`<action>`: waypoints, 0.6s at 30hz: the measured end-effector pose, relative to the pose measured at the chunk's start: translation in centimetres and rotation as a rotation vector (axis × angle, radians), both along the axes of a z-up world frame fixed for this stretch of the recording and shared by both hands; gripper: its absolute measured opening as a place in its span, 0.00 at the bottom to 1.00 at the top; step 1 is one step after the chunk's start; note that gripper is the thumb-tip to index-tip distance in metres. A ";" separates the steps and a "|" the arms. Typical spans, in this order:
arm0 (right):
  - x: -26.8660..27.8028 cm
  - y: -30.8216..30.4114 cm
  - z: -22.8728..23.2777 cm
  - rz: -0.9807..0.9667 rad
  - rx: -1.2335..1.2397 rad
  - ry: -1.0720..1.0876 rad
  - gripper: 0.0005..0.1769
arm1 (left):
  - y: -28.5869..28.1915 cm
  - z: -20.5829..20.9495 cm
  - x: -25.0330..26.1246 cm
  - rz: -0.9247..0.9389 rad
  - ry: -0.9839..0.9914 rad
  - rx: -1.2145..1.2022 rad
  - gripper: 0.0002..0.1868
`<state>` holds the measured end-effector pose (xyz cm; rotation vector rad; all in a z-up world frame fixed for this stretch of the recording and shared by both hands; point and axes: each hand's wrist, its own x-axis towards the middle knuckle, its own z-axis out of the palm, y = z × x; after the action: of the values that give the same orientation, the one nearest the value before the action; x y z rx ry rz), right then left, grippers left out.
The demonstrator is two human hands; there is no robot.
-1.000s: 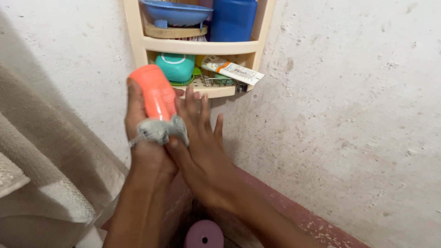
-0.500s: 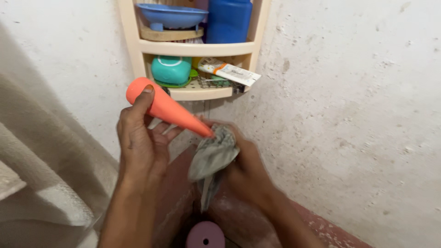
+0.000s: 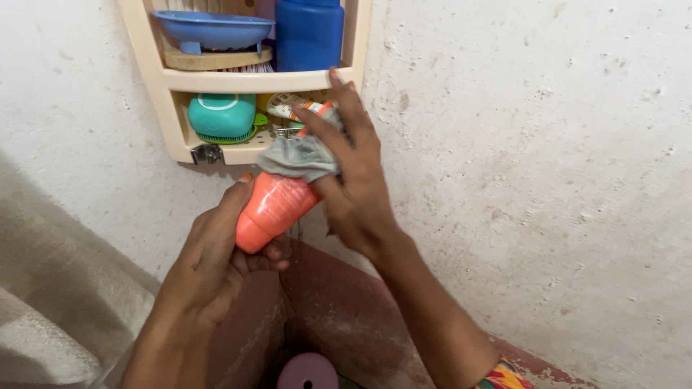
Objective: The person wipes several toiletry items and a wall-mounted corner shelf in a bathroom using a cloth. They remove each item, wipe it, and return it to the shelf, then wipe the shelf surfaces and close the door.
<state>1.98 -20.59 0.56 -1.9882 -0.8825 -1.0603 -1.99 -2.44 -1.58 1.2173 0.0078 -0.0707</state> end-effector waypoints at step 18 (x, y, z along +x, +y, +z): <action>1.9 2.5 0.0 0.027 0.240 0.071 0.13 | -1.1 1.8 -1.0 0.199 -0.104 -0.230 0.22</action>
<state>3.86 -18.06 0.55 -1.7975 -0.7070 -1.0228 -2.96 -3.57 0.24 0.9839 0.0291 0.1619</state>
